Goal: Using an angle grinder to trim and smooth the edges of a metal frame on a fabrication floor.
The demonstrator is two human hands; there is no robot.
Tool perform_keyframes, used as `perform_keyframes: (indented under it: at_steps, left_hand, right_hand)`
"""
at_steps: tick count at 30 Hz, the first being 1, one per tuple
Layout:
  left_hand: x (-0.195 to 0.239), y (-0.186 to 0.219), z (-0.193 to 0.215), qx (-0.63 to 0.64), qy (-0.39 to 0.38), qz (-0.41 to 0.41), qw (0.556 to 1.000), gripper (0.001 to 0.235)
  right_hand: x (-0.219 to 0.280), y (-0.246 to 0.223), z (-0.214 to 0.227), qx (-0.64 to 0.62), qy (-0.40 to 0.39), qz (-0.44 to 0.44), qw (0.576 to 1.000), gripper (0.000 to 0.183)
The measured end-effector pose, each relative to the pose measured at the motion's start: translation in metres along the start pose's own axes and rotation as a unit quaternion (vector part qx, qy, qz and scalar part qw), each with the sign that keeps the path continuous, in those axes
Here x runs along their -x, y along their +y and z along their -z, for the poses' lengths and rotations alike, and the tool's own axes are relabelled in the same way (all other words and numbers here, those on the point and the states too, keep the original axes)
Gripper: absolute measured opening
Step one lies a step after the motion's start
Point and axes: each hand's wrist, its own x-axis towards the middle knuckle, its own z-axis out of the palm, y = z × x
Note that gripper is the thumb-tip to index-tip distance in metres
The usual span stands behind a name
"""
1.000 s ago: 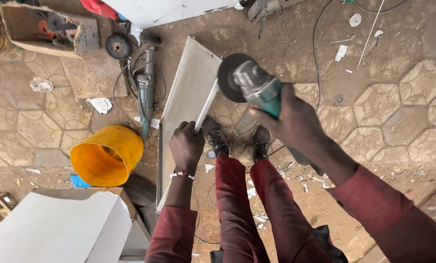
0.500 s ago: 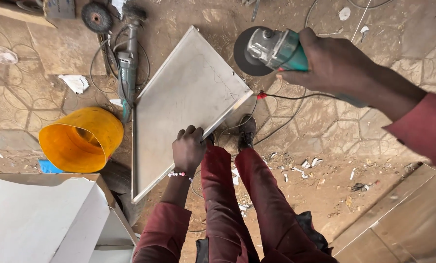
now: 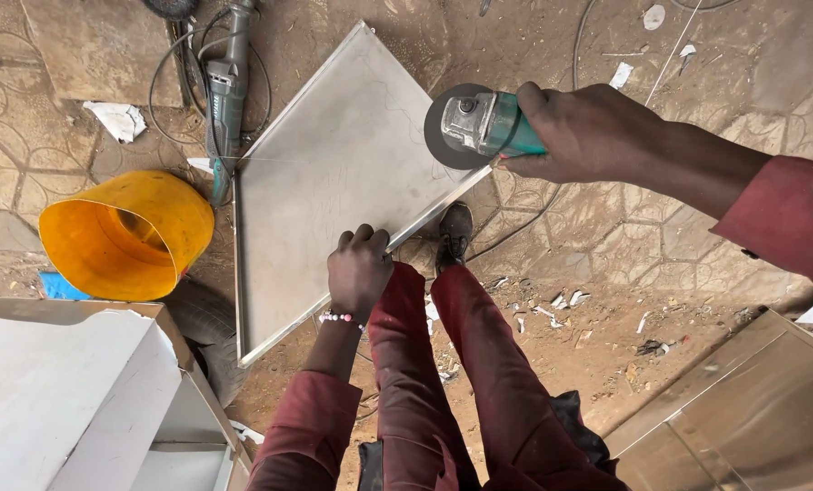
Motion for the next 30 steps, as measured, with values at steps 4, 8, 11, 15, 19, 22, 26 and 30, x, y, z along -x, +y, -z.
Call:
perform_keyframes:
  at_steps: [4,8,11,15,19,22,26,30]
  left_hand:
    - [-0.001,0.002,0.000,0.008,-0.010,0.018,1.000,0.019]
    - [0.006,0.004,-0.001,0.010,-0.033,0.023,0.999,0.018]
    - [0.000,0.009,0.007,0.000,-0.038,0.034,0.999,0.015]
    - [0.002,0.008,0.008,0.005,-0.062,0.046,0.997,0.011]
    - [0.001,0.010,0.014,0.000,-0.072,0.047,0.996,0.011]
    - [0.002,0.011,0.011,0.002,-0.070,0.040,0.997,0.014]
    - [0.003,0.009,0.005,-0.015,-0.058,0.040,0.997,0.011]
    - [0.007,0.005,-0.004,-0.030,-0.072,0.031,0.996,0.010]
  right_hand:
    - [0.001,-0.005,0.006,-0.019,-0.020,0.000,1.000,0.071]
    - [0.005,-0.009,0.006,-0.024,-0.031,-0.013,0.999,0.069]
    - [0.013,-0.011,0.017,-0.053,-0.019,0.011,0.998,0.065]
    - [0.012,-0.012,0.019,-0.097,0.007,0.041,0.994,0.059]
    - [0.016,-0.014,0.019,-0.088,0.024,0.045,0.995,0.059]
    - [0.016,-0.014,0.014,-0.087,-0.018,0.031,0.996,0.059]
    - [0.015,-0.023,0.028,-0.104,-0.018,0.022,0.994,0.058]
    - [0.010,-0.027,0.016,-0.091,-0.030,0.063,0.993,0.056]
